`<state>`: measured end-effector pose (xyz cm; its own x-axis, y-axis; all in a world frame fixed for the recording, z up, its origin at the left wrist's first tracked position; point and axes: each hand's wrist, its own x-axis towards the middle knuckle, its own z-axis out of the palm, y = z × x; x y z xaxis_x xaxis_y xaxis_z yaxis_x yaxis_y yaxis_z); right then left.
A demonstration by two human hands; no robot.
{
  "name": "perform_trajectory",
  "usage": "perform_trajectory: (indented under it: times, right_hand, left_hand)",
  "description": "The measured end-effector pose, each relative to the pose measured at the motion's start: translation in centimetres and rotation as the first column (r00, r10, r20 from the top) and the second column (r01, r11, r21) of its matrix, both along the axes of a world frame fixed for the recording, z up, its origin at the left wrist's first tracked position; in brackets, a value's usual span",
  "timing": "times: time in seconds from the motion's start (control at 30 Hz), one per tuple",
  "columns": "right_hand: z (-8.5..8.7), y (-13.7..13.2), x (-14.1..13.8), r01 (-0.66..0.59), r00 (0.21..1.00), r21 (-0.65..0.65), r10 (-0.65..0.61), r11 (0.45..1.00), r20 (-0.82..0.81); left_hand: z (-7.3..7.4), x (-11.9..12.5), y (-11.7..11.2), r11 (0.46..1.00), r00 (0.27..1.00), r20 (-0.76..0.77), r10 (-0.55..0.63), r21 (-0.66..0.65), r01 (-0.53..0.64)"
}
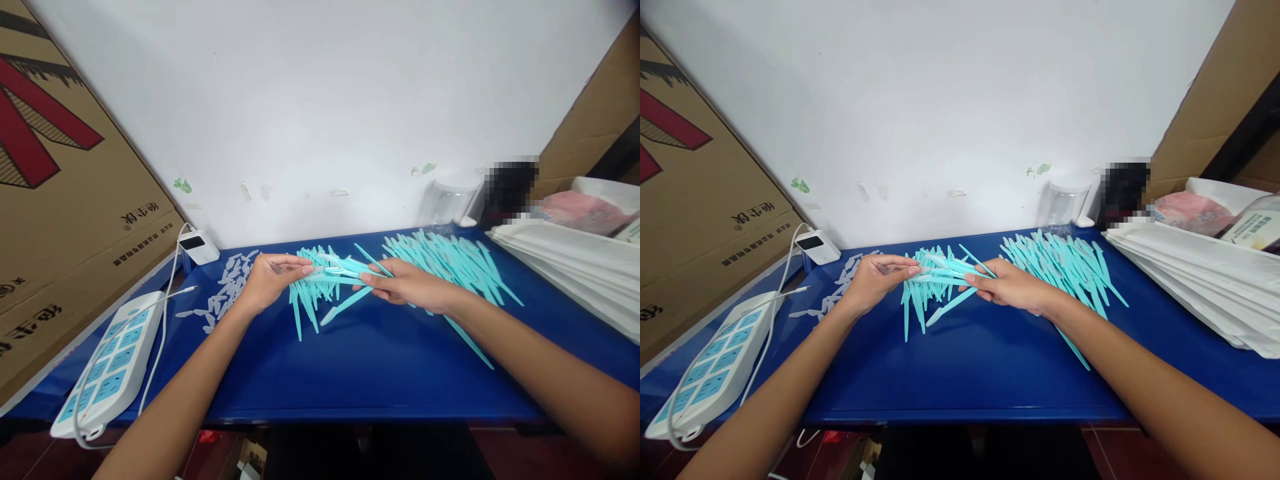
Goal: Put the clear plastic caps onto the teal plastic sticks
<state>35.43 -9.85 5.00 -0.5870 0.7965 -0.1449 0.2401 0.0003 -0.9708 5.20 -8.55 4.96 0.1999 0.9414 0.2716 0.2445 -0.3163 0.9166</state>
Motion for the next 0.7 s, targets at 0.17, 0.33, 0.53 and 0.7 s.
perform_trajectory:
  times: [0.17,0.33,0.53,0.7]
  right_hand:
    - [-0.1,0.0,0.0,-0.016,1.0,0.005,0.016,1.0,0.007]
    - [-0.3,-0.1,-0.4,-0.039,0.999,0.068,0.036,0.997,0.036]
    - [-0.4,-0.3,-0.9,-0.08,0.996,0.165,0.073,0.983,0.049]
    - [-0.5,-0.4,-0.9,-0.073,0.997,0.149,0.07,0.986,0.029]
  left_hand:
    - [-0.1,0.5,-0.2,0.997,1.0,0.006,-0.019,-0.071,0.019]
    - [-0.3,1.2,-0.6,0.992,0.999,0.029,-0.027,-0.123,0.031]
    - [-0.3,2.1,-1.1,0.973,0.992,0.102,-0.075,-0.211,0.095]
    - [-0.2,2.3,-1.2,0.97,0.989,0.128,-0.076,-0.219,0.103]
